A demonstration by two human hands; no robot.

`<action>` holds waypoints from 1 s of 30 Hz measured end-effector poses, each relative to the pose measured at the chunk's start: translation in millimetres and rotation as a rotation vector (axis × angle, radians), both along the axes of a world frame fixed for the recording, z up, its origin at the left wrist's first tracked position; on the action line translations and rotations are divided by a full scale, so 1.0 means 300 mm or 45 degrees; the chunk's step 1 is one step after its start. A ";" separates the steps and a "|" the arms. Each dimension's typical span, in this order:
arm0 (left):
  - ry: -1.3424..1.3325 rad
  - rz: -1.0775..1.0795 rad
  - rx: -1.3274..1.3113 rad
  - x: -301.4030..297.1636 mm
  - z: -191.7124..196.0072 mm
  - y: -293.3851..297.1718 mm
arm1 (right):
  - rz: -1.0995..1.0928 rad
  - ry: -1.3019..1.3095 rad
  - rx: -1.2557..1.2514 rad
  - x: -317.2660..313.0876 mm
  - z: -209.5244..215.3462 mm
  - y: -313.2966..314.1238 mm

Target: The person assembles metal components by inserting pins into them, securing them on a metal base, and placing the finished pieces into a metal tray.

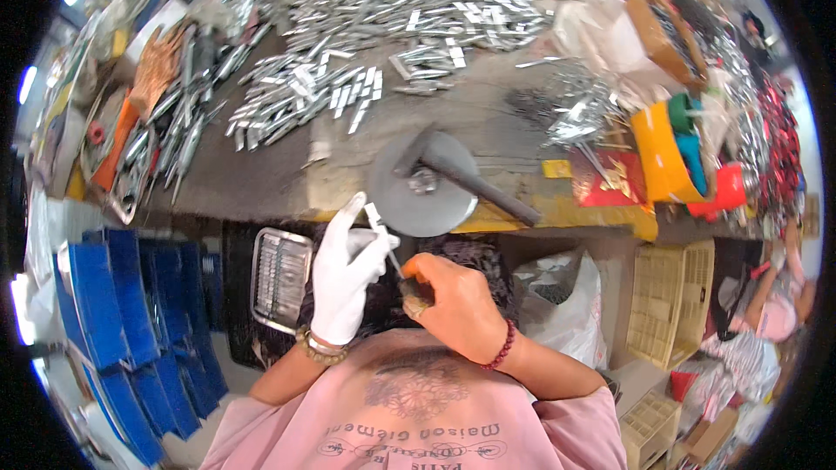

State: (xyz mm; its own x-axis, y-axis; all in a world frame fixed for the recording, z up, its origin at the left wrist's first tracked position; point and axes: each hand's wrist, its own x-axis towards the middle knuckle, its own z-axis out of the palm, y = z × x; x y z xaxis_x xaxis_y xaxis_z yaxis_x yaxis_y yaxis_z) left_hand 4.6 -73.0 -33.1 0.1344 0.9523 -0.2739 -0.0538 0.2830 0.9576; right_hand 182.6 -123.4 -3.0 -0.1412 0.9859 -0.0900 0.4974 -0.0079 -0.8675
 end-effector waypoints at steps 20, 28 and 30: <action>0.057 1.063 -0.428 -0.744 -0.860 -0.007 | -0.304 0.734 -0.325 0.135 -0.082 0.134; 0.488 1.070 -0.427 -0.808 -1.048 0.113 | -0.285 0.746 -0.294 0.141 -0.099 0.124; 0.515 1.072 -0.401 -0.800 -1.053 0.121 | -0.277 0.758 -0.300 0.145 -0.102 0.123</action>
